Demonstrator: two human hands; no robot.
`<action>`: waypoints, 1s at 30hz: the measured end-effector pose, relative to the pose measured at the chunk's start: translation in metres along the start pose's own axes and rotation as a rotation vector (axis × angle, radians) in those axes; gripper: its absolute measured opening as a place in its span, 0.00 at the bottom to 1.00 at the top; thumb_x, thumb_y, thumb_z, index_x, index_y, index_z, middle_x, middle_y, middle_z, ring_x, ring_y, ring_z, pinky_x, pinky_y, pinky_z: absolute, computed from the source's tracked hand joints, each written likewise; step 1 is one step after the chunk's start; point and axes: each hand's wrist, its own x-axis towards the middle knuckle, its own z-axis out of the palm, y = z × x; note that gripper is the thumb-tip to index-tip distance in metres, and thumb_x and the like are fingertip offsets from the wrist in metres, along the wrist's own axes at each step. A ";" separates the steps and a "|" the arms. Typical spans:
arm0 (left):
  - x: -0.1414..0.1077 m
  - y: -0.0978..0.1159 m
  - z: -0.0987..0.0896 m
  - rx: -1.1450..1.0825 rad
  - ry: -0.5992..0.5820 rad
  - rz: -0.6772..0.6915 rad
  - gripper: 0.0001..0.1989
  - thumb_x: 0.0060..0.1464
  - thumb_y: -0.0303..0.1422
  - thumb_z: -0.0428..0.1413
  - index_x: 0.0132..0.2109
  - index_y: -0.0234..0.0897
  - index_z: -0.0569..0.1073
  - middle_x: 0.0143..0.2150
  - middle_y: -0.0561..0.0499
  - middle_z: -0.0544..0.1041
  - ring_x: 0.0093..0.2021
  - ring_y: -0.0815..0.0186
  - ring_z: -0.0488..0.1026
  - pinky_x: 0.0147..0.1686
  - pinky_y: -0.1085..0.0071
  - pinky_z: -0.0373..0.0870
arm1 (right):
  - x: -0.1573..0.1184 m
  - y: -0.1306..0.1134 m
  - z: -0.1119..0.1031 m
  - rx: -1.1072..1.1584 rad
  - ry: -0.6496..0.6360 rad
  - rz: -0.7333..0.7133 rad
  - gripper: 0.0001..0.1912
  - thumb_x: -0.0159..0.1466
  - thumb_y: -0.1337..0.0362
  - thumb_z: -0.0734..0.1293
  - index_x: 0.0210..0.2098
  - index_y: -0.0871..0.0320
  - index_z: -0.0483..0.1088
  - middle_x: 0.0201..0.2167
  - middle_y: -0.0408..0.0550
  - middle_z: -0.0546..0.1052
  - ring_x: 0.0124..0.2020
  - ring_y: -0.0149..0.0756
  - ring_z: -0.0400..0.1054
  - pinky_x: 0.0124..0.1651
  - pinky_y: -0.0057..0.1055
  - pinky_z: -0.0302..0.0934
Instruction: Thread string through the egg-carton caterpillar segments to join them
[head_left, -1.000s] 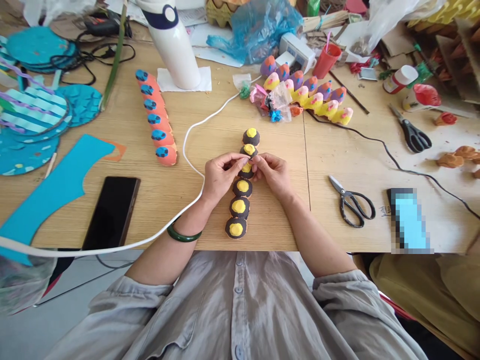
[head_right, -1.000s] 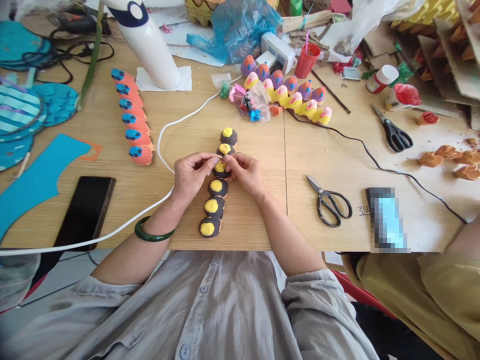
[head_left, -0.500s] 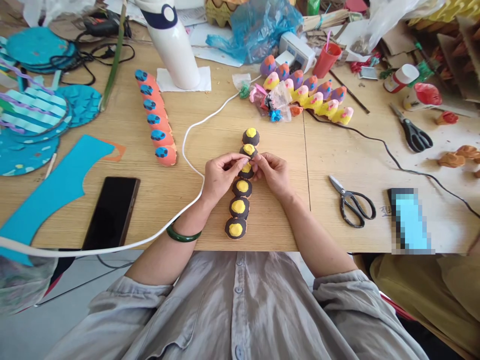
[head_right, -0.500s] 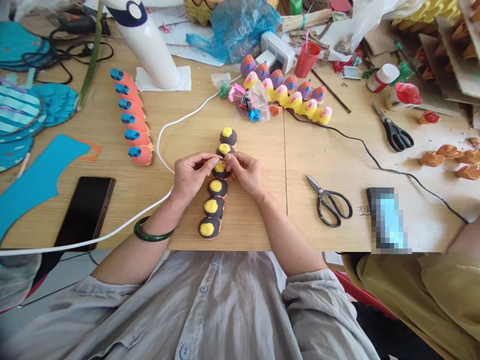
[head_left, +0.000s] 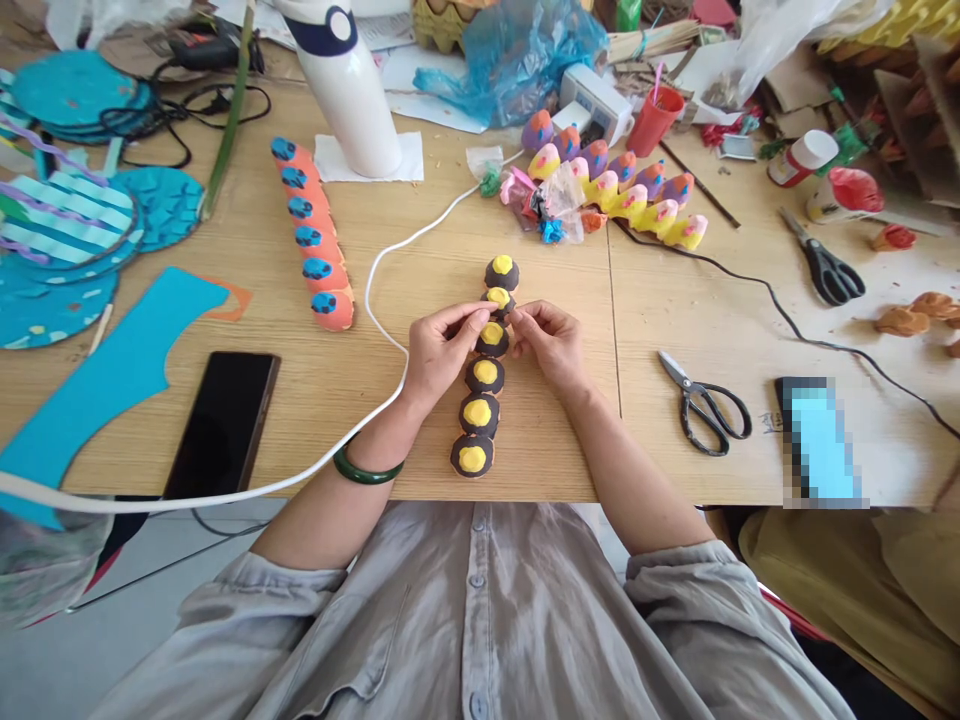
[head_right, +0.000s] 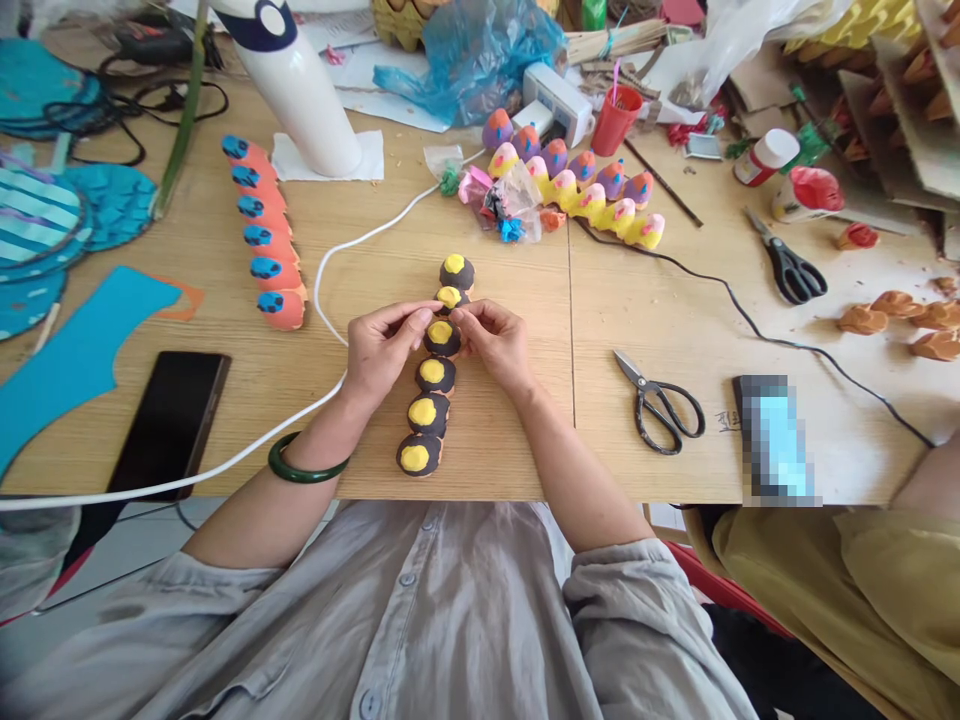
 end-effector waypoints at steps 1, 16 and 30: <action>0.001 -0.001 0.000 -0.013 0.004 -0.011 0.14 0.61 0.42 0.61 0.46 0.39 0.86 0.25 0.53 0.75 0.25 0.70 0.65 0.27 0.74 0.65 | 0.000 0.000 -0.001 -0.004 -0.007 0.004 0.28 0.55 0.37 0.75 0.28 0.57 0.74 0.18 0.35 0.67 0.17 0.23 0.59 0.22 0.23 0.63; 0.004 -0.004 0.000 -0.028 0.026 -0.032 0.14 0.59 0.41 0.62 0.43 0.38 0.86 0.23 0.54 0.72 0.24 0.71 0.63 0.25 0.74 0.63 | 0.001 0.003 -0.001 0.034 -0.007 -0.007 0.28 0.54 0.37 0.76 0.25 0.57 0.72 0.16 0.34 0.65 0.16 0.22 0.57 0.19 0.23 0.62; 0.000 0.002 0.002 -0.048 -0.037 -0.050 0.15 0.55 0.41 0.66 0.45 0.37 0.87 0.24 0.54 0.73 0.26 0.72 0.64 0.27 0.76 0.65 | 0.002 0.003 0.001 0.019 -0.004 0.007 0.28 0.52 0.38 0.77 0.28 0.58 0.73 0.18 0.34 0.69 0.17 0.22 0.61 0.22 0.23 0.63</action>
